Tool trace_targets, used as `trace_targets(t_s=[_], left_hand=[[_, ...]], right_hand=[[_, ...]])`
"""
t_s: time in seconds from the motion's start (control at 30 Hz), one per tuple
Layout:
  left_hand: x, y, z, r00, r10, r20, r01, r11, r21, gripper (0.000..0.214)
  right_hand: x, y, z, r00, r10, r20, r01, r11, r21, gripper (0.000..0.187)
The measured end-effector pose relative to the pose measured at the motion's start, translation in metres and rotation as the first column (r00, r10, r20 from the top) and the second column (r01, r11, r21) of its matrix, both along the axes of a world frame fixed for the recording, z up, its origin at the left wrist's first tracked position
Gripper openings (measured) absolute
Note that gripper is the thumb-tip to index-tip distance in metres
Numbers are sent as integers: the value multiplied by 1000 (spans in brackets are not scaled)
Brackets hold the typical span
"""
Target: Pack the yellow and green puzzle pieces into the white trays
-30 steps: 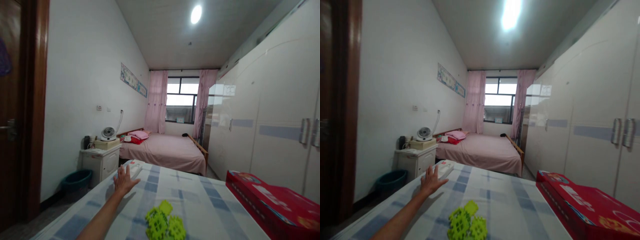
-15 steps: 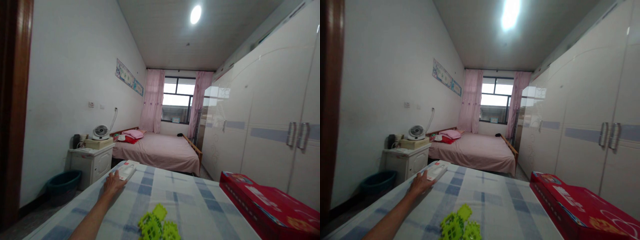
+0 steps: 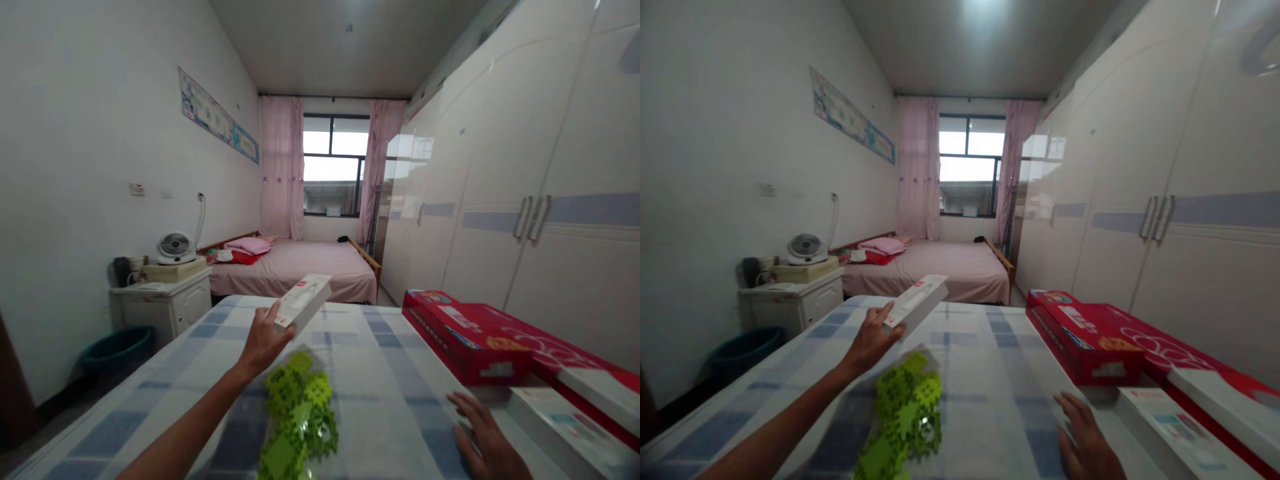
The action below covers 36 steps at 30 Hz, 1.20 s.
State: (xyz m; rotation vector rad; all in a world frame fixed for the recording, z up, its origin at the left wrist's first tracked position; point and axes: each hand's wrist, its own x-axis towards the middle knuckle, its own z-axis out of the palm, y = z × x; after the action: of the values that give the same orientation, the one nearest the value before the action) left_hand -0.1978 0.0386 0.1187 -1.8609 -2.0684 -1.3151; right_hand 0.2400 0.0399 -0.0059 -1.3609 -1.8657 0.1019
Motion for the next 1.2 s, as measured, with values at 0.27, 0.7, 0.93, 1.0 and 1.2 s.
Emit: trace_targets(t_s=[0.27,0.7,0.93,1.0,1.2], left_hand=[[177,-71,-34,882,-471,8,466,869,-166,67],[189,-80,-55,812,-550,197,584,763,-277,50],[176,-72,-46,789,-511,342,583,798,-154,31],[158,-61,-39,852,-430,299,479,871,-111,26],[66,-24,-28,992,-54,113,38,990,137,29]], right_hand=[[-24,-37,54,961,-87,-263,28,975,-220,39],[-30,-87,53,988,-151,-35,153,986,73,47],[-82,-121,60,977,5,213,-36,990,139,53],[-87,-125,59,957,61,282,-83,994,67,52],[-67,-125,63,894,107,435,-71,993,-97,7]])
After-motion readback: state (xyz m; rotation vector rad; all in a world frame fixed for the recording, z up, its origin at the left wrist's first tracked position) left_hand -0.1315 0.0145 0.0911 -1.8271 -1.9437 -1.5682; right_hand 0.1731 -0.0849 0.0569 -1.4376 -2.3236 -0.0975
